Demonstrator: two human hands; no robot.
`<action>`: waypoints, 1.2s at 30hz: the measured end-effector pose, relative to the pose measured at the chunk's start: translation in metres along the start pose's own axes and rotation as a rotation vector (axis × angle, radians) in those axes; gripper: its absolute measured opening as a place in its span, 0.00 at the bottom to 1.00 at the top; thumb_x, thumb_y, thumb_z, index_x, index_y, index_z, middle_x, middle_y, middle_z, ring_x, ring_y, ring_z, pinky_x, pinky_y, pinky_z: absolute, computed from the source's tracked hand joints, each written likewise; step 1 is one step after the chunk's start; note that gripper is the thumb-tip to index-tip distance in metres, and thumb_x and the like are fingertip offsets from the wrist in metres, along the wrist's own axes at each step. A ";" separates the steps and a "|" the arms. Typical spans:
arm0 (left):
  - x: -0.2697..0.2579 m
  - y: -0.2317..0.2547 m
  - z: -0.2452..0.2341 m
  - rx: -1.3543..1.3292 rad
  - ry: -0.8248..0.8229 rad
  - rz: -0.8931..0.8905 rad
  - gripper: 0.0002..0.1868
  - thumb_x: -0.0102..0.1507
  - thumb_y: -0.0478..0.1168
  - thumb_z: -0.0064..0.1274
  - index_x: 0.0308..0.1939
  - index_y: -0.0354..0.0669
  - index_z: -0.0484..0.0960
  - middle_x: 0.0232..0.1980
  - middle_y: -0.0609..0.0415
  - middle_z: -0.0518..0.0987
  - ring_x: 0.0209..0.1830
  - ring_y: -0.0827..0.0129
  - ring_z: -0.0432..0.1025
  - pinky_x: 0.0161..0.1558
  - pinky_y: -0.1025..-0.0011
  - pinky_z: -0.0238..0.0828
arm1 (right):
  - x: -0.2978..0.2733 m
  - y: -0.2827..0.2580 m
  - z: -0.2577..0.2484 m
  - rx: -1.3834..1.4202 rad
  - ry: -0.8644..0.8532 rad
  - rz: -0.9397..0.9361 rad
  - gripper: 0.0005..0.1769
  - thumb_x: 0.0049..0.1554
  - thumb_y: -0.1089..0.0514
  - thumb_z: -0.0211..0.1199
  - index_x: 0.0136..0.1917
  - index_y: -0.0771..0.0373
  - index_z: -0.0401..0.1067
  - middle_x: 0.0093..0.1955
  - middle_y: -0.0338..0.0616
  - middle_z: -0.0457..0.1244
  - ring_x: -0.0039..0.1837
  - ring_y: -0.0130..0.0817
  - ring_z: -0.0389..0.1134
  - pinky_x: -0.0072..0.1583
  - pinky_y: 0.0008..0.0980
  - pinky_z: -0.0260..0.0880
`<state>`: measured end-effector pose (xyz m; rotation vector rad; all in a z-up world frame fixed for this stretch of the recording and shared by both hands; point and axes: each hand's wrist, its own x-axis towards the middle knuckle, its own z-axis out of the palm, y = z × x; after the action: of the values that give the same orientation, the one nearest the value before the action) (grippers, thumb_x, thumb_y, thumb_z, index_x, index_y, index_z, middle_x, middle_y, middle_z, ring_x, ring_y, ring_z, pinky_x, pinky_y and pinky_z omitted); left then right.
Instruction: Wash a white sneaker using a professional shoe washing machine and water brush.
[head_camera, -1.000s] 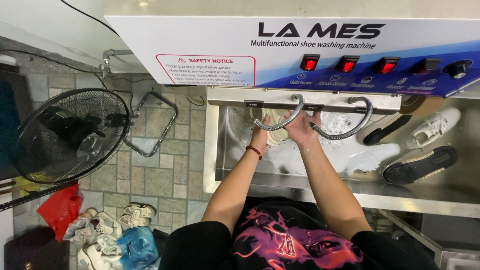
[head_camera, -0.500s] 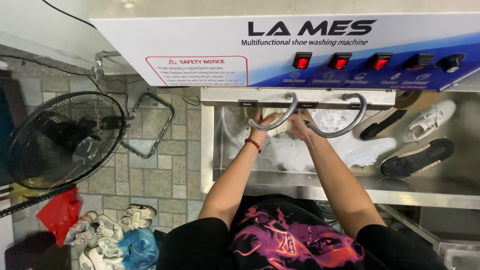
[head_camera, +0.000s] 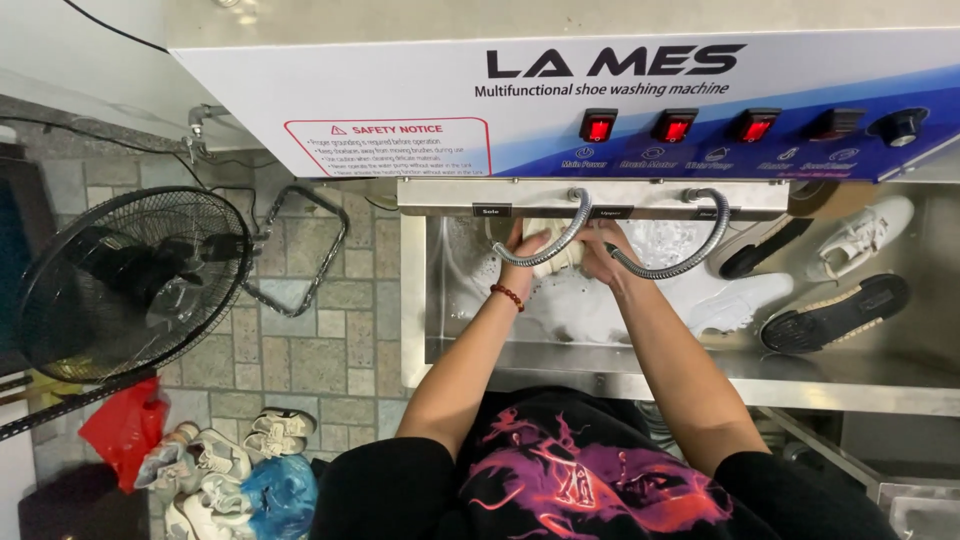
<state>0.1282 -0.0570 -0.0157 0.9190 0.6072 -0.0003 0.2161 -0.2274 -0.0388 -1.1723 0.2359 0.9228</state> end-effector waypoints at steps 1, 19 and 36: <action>0.002 0.001 0.000 -0.001 0.001 0.001 0.38 0.62 0.41 0.55 0.76 0.42 0.64 0.72 0.49 0.72 0.72 0.63 0.66 0.69 0.66 0.61 | -0.009 -0.013 0.015 -0.001 -0.002 0.001 0.14 0.61 0.70 0.58 0.61 0.76 0.70 0.50 0.56 0.66 0.38 0.44 0.54 0.35 0.43 0.46; -0.059 -0.038 -0.046 0.074 -0.180 -0.001 0.47 0.58 0.31 0.56 0.77 0.46 0.47 0.74 0.49 0.62 0.74 0.64 0.58 0.71 0.64 0.55 | -0.115 -0.013 0.072 -0.099 -0.130 0.002 0.33 0.51 0.76 0.58 0.71 0.64 0.67 0.64 0.44 0.69 0.61 0.31 0.70 0.60 0.33 0.72; 0.065 -0.125 -0.044 -0.094 0.222 -0.196 0.40 0.72 0.63 0.41 0.78 0.40 0.55 0.80 0.56 0.55 0.80 0.70 0.49 0.77 0.68 0.41 | -0.041 -0.024 0.067 1.270 0.224 0.032 0.52 0.53 0.25 0.59 0.73 0.68 0.60 0.74 0.60 0.54 0.75 0.56 0.53 0.76 0.56 0.50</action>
<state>0.1291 -0.0858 -0.1605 0.7705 0.8944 -0.0453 0.1881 -0.1918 0.0298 -0.0756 0.8700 0.4727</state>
